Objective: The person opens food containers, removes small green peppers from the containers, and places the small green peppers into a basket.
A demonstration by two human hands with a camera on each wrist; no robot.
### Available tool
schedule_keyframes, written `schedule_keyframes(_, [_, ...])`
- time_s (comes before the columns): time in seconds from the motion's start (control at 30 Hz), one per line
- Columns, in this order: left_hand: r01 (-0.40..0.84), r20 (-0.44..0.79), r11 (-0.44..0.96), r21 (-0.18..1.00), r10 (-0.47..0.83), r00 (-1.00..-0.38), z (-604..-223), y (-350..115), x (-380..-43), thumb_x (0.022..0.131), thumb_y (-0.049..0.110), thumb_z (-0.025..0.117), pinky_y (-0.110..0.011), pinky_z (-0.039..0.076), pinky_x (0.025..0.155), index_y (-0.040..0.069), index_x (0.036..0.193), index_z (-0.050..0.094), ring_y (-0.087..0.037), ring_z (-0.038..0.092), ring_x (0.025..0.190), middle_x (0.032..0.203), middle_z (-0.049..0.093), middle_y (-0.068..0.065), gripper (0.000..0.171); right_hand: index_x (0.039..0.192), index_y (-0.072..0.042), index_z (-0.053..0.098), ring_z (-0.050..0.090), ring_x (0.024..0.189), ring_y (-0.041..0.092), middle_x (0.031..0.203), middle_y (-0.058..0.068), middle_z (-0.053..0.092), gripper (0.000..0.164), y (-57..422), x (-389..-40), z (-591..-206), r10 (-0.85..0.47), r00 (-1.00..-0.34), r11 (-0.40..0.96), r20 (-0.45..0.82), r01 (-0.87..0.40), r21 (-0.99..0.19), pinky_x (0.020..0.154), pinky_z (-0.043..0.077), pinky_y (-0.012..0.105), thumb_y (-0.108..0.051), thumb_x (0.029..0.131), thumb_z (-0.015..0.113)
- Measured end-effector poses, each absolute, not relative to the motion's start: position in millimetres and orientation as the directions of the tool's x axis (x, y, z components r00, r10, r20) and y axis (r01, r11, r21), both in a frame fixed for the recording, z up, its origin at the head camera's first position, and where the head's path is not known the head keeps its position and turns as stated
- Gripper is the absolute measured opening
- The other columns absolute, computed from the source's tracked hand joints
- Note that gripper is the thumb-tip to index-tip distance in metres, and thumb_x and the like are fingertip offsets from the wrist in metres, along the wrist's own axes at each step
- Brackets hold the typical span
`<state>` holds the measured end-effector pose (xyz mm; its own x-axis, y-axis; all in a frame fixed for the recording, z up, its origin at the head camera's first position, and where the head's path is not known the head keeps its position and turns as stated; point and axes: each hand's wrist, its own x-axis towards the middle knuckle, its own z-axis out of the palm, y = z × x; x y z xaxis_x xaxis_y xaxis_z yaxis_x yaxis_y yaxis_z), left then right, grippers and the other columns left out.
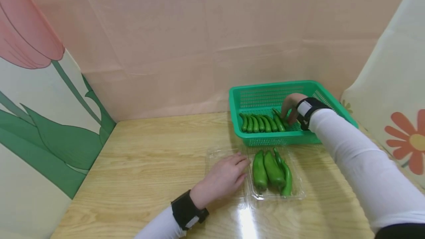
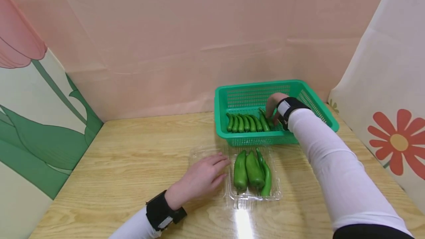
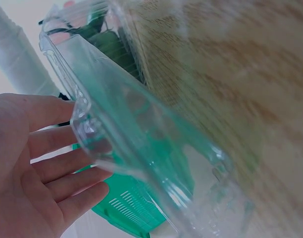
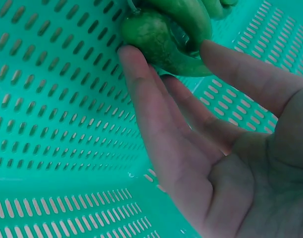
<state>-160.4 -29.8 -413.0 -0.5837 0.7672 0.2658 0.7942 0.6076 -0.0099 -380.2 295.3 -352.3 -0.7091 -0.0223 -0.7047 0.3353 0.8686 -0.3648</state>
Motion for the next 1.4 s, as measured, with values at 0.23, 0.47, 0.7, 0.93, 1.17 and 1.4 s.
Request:
schedule_keyframes(0.23, [0.796,0.266,0.605,-0.01,0.769,-0.581,-412.4,-28.7,-160.9,0.094,0.031,0.057,-0.033,0.041,0.11,0.008,0.131,0.055,-0.024,0.051,0.127,0.134,0.057,-0.009,0.043,0.139,0.01,0.034,0.062,0.109,0.036,0.122,0.028,0.059,0.063,300.1,-378.0,-346.6,-0.035,-0.718,0.858,-0.696,0.335,-0.389,0.089,0.056,0.046,-0.024,0.093,0.058])
schedule_keyframes(0.47, [0.797,0.256,0.604,-0.012,0.772,-0.582,-412.8,-29.4,-161.9,0.093,0.03,0.058,-0.031,0.039,0.111,0.009,0.131,0.054,-0.024,0.05,0.128,0.134,0.056,-0.008,0.044,0.134,0.013,0.041,0.066,0.1,0.037,0.125,0.035,0.053,0.059,299.7,-375.6,-331.5,-0.085,-0.788,0.842,-0.61,0.271,-0.467,0.082,0.059,0.04,-0.027,0.093,0.057])
schedule_keyframes(0.7, [0.795,0.257,0.606,-0.007,0.77,-0.584,-412.9,-29.5,-162.4,0.094,0.03,0.058,-0.031,0.04,0.11,0.009,0.131,0.055,-0.024,0.051,0.127,0.134,0.057,-0.009,0.043,0.139,0.013,0.034,0.066,0.101,0.033,0.128,0.035,0.051,0.062,302.6,-371.7,-306.8,-0.148,-0.812,0.845,-0.565,0.192,-0.499,0.084,0.058,0.038,-0.031,0.097,0.047])
schedule_keyframes(0.93, [0.804,0.275,0.595,-0.004,0.773,-0.571,-413.9,-30.4,-162.5,0.093,0.03,0.059,-0.032,0.041,0.109,0.008,0.13,0.056,-0.025,0.051,0.127,0.132,0.057,-0.009,0.043,0.139,0.015,0.03,0.07,0.08,0.015,0.128,0.035,0.051,0.063,304.4,-357.8,-285.3,-0.164,-0.855,0.811,-0.493,0.167,-0.56,0.077,0.06,0.031,-0.029,0.098,0.047])
schedule_keyframes(1.17, [0.804,0.285,0.595,0.008,0.769,-0.572,-415.4,-32.5,-163.7,0.093,0.029,0.059,-0.033,0.041,0.109,0.008,0.129,0.056,-0.025,0.051,0.127,0.132,0.058,-0.009,0.042,0.133,0.021,0.03,0.067,0.075,0.012,0.116,0.034,0.057,0.061,290.2,-334.4,-267.0,-0.168,-0.905,0.824,-0.39,0.089,-0.559,0.072,0.06,0.03,-0.027,0.1,0.046])
schedule_keyframes(1.4, [0.791,0.273,0.612,0.022,0.757,-0.593,-417.5,-38.0,-164.0,0.093,0.03,0.059,-0.033,0.042,0.109,0.009,0.129,0.056,-0.025,0.051,0.127,0.132,0.057,-0.008,0.042,0.113,0.011,0.054,0.067,0.068,0.012,0.09,0.015,0.068,0.042,264.3,-310.4,-258.9,-0.187,-0.956,0.866,-0.224,-0.053,-0.497,0.063,0.059,0.029,-0.027,0.096,0.053])
